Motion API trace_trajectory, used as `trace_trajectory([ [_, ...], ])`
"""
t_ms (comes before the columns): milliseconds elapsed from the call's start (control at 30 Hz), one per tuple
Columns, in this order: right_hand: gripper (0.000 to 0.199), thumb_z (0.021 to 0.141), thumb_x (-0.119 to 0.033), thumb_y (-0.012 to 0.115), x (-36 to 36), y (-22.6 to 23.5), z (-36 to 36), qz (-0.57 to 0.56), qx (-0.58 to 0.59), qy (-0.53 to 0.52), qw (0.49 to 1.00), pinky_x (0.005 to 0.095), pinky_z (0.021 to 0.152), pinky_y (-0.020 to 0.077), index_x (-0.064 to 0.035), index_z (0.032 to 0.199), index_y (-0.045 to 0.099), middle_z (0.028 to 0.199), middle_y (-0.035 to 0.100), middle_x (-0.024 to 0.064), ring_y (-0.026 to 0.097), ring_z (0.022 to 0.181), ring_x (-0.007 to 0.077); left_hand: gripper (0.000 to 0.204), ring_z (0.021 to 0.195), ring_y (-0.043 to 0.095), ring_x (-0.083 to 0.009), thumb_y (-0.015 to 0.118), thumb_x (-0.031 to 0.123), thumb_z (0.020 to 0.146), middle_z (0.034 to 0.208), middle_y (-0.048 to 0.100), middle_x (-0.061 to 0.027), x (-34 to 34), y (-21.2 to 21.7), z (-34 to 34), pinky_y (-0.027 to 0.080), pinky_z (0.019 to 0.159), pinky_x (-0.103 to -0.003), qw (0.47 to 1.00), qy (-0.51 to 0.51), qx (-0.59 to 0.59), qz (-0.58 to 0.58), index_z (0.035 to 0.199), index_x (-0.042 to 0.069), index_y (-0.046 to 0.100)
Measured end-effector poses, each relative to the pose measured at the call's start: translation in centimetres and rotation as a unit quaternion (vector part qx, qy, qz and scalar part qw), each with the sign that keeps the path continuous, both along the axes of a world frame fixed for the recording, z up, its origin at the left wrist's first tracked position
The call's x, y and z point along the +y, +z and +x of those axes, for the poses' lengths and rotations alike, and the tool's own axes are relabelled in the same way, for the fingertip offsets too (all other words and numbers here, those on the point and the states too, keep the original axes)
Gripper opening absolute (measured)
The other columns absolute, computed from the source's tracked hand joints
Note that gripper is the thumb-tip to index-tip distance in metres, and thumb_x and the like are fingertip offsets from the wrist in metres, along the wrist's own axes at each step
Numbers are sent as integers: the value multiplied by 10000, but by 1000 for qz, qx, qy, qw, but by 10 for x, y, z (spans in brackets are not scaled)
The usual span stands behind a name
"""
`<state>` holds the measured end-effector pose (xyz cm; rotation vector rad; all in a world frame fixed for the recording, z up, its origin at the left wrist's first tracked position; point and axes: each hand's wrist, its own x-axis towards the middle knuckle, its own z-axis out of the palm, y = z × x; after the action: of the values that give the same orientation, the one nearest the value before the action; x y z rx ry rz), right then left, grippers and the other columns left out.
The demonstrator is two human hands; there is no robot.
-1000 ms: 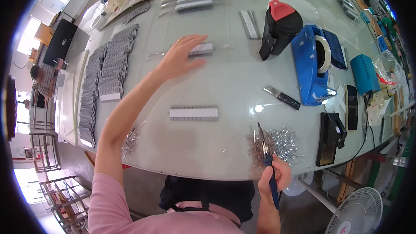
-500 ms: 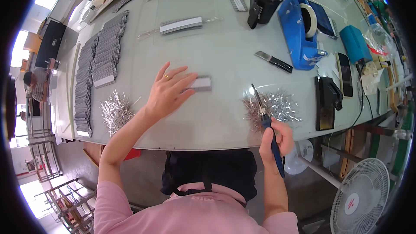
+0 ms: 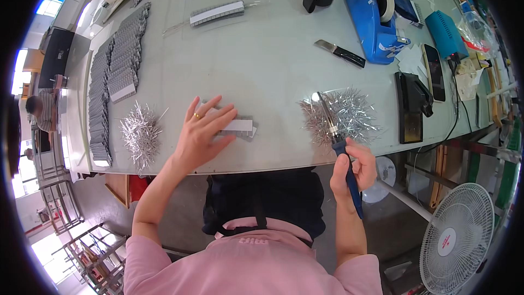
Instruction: Soldering wire leads onto small electronic modules at a workbench.
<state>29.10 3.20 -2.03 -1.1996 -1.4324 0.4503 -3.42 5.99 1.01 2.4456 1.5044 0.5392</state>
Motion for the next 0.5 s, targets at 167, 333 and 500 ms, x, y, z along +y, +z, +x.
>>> trace_trajectory([
  [167,172,908,-102,558,1,-9,2,11,-23,4,1000,313,776,498,25,1011,506,964,625,196,631,803,217,400,1226,538,-251,748,199,784,1128,681,-14,39,-7,0,278,1107,-526,996,11,10,84,1165,117,660],
  [333,215,883,-152,638,-1,-6,0,-10,24,-3,1000,331,809,492,21,973,548,944,639,193,644,903,273,361,1142,584,-240,744,220,791,1078,684,-9,67,-9,5,318,1083,-505,988,14,20,153,1123,101,666],
  [500,231,894,-161,632,-2,-8,6,-14,48,-8,999,306,774,499,25,987,532,978,627,203,634,848,231,375,1101,596,-227,749,226,782,1062,677,-19,46,-10,7,337,1069,-500,980,15,40,195,1123,96,663],
])
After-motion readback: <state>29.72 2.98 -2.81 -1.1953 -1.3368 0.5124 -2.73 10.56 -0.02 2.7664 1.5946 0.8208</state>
